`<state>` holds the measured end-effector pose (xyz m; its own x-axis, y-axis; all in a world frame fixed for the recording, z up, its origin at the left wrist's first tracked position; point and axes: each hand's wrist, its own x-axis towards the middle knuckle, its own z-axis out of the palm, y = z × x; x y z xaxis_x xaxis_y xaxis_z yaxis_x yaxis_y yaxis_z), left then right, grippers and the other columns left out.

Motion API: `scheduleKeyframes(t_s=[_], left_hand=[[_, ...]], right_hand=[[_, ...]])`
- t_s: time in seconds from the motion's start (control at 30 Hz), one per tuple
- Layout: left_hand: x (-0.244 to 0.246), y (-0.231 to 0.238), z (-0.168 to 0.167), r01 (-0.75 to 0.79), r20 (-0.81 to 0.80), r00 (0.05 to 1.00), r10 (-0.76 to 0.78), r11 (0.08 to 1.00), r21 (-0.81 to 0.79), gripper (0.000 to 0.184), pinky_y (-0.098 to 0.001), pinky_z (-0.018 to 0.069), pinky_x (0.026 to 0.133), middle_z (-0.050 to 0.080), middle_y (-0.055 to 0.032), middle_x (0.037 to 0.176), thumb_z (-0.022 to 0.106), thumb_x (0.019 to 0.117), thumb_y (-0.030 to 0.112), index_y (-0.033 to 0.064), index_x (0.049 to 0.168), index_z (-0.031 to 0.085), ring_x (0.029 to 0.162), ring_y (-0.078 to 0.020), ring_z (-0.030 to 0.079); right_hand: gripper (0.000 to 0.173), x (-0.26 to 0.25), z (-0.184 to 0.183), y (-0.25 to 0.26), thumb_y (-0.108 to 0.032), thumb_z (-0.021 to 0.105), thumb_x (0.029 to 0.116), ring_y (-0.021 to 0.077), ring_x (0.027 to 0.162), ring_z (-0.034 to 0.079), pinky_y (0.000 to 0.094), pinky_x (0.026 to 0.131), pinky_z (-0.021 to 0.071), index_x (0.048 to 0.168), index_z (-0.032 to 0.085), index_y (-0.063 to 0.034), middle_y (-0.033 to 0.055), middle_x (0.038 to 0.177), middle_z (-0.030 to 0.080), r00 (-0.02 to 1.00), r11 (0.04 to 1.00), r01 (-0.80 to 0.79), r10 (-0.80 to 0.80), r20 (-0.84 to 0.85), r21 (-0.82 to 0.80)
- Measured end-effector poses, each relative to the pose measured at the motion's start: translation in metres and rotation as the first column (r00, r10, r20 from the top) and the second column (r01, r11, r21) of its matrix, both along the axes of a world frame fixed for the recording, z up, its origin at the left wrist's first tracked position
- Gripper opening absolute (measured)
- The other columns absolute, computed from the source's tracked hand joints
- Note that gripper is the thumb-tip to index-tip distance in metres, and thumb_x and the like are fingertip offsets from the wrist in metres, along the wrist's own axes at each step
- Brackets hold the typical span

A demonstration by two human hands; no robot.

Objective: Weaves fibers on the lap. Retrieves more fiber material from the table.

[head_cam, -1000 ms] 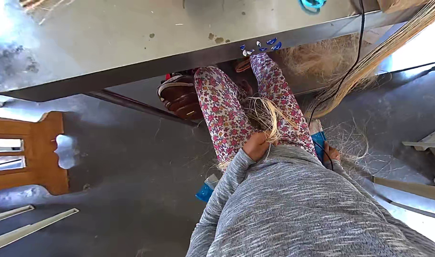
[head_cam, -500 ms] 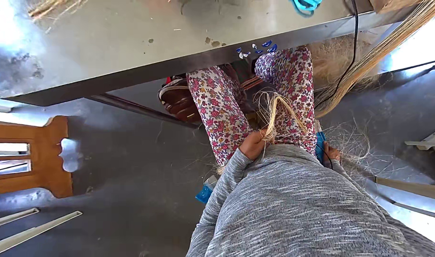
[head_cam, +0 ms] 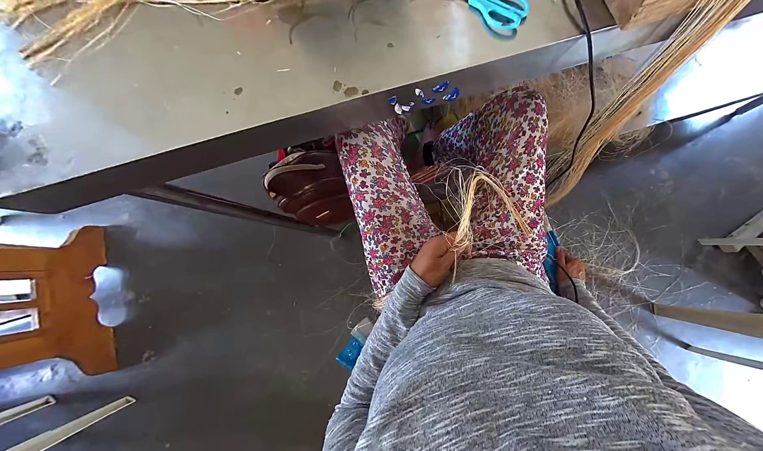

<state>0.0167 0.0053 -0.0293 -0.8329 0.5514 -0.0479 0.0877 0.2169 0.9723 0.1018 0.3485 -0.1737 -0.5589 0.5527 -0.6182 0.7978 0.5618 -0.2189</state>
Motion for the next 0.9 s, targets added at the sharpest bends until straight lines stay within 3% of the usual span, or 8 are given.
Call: scheduleKeyframes(t_s=[0.27,0.5,0.63,0.83,0.9], left_hand=[[-0.009,0.011,0.000,0.040,-0.036,0.998,-0.043,0.997,-0.059,0.019,-0.0218,0.0454,0.059,0.060,-0.0027,0.070,0.050,0.0999,0.002,-0.0059,0.093,0.066,0.058,-0.0025,0.050],[-0.009,0.021,0.002,0.102,-0.182,0.974,-0.134,0.979,-0.177,0.017,-0.0421,0.0522,0.065,0.065,-0.0154,0.073,0.054,0.0948,0.001,-0.0074,0.090,0.069,0.067,-0.0229,0.064],[-0.011,0.023,0.014,0.144,-0.097,0.979,-0.179,0.944,-0.295,0.021,-0.0540,0.0537,0.078,0.070,-0.0230,0.087,0.051,0.0995,0.002,-0.0089,0.101,0.069,0.083,-0.0351,0.070],[-0.008,0.016,0.005,0.134,-0.141,0.974,-0.178,0.951,-0.280,0.019,-0.0550,0.0538,0.078,0.069,-0.0250,0.087,0.052,0.0984,0.000,-0.0112,0.101,0.068,0.084,-0.0376,0.070],[-0.007,0.013,0.006,0.130,-0.110,0.979,-0.170,0.944,-0.302,0.020,-0.0564,0.0539,0.080,0.070,-0.0254,0.088,0.053,0.0982,0.001,-0.0113,0.100,0.068,0.085,-0.0383,0.070]], right_hand=[[0.069,-0.001,-0.001,0.001,-0.050,0.028,0.1112,0.0435,0.127,0.059,0.0593,0.107,0.0419,0.121,0.069,0.0050,0.0296,0.126,0.066,1.000,1.000,0.004,-0.004,-0.009,-0.022],[0.067,0.000,-0.003,0.001,-0.052,0.032,0.1102,0.0428,0.126,0.061,0.0595,0.107,0.0431,0.121,0.070,0.0024,0.0282,0.126,0.067,0.999,0.998,0.043,-0.044,-0.028,-0.040],[0.068,0.001,-0.002,0.002,-0.050,0.031,0.1109,0.0442,0.125,0.061,0.0603,0.107,0.0422,0.120,0.069,0.0048,0.0300,0.125,0.067,0.999,0.999,0.013,-0.014,-0.039,-0.040],[0.066,0.004,-0.003,0.004,-0.044,0.027,0.1129,0.0454,0.130,0.056,0.0584,0.110,0.0387,0.127,0.065,0.0082,0.0324,0.130,0.063,0.996,0.997,0.043,-0.048,-0.074,-0.065],[0.065,0.004,0.004,0.009,-0.039,0.020,0.1140,0.0457,0.134,0.053,0.0574,0.114,0.0354,0.137,0.058,0.0098,0.0341,0.136,0.058,0.978,0.983,0.114,-0.136,-0.160,-0.143]])
